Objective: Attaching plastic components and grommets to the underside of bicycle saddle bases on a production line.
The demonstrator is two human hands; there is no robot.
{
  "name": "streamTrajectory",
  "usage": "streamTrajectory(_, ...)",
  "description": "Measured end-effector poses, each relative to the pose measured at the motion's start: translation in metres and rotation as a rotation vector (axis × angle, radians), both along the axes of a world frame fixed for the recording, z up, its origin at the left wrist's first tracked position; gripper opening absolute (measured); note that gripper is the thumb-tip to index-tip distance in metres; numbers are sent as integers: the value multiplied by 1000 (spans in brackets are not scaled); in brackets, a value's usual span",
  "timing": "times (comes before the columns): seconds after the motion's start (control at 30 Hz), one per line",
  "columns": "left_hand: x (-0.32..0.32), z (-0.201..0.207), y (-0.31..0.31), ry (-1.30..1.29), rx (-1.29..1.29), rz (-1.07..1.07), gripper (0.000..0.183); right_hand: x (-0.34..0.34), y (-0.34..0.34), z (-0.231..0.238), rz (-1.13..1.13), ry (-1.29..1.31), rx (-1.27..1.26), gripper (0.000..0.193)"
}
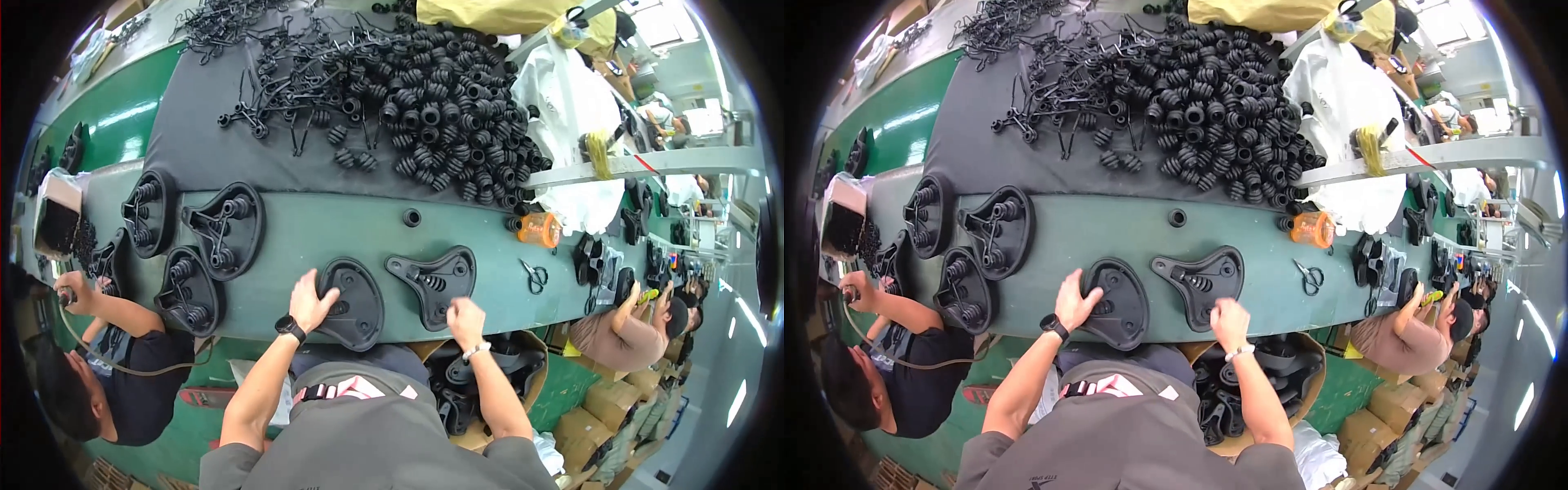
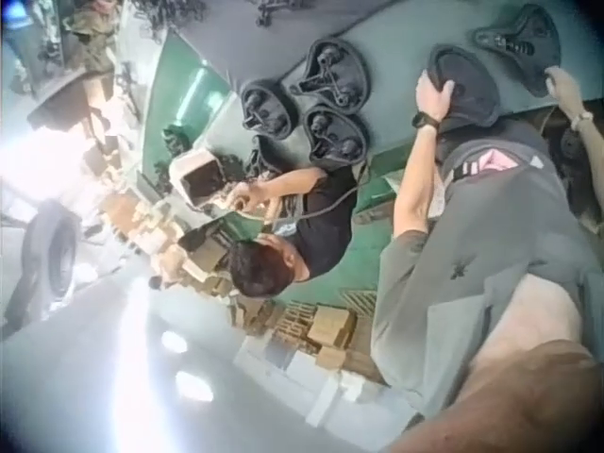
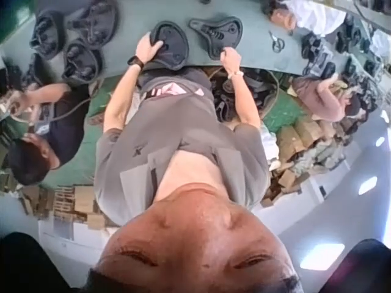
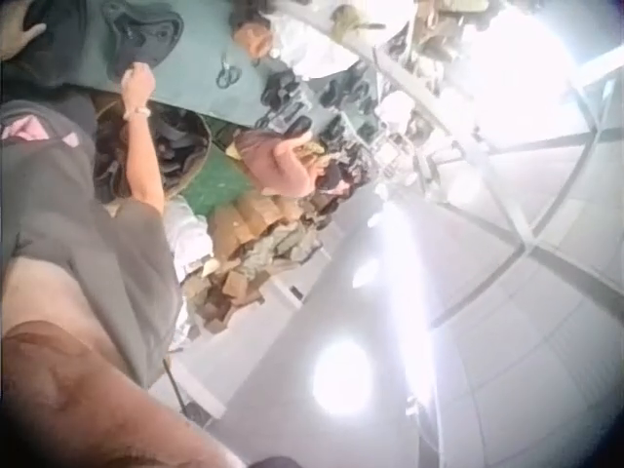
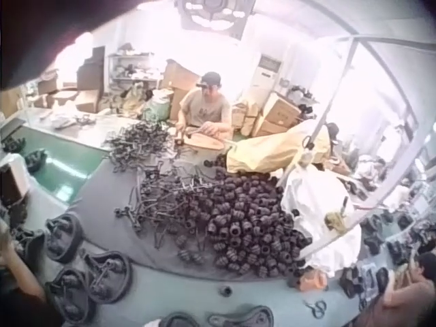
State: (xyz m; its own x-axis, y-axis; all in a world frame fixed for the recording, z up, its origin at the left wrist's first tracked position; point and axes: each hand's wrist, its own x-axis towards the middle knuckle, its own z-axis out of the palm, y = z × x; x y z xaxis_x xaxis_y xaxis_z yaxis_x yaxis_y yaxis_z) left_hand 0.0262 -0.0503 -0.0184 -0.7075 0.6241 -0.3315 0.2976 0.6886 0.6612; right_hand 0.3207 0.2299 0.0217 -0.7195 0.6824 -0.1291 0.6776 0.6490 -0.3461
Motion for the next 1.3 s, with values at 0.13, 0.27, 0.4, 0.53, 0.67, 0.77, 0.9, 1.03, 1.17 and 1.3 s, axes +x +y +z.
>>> streamTrajectory(0.13, -8, 16, 81, 330, 142, -74, 71, -94, 88, 12, -140, 103, -102, 34)
streamTrajectory(0.27, -11, 17, 216, 237, 58, -241, 70, -200, 157, -30, 22, 207, 59, 60)
streamTrajectory(0.4, -7, -10, 301, 140, -167, -340, 71, -241, 178, -57, -57, 42, -39, 62)
streamTrajectory(0.53, 6, -33, 307, 53, -146, -217, 66, -225, 177, -72, -390, 529, -645, 48)
streamTrajectory(0.67, 9, 6, 269, -1045, 337, 441, 58, -162, 154, -49, -592, 623, -1423, 40)
streamTrajectory(0.77, 16, 24, 220, -1410, 645, 625, 54, -140, 135, -37, -563, 707, -1782, 41)
streamTrajectory(0.9, 26, 45, 175, -1549, 914, 576, 51, -134, 94, -22, -541, 637, -1753, 45)
streamTrajectory(1.03, 34, 56, 138, -1364, 850, 622, 54, -135, 60, -22, -485, 479, -1711, 51)
streamTrajectory(1.17, 48, 63, 76, -768, 378, 525, 51, -142, 11, -31, -241, 421, -1247, 61)
streamTrajectory(1.3, 94, 44, 5, -509, 240, 479, 55, -174, -28, -12, 466, 450, -469, 67)
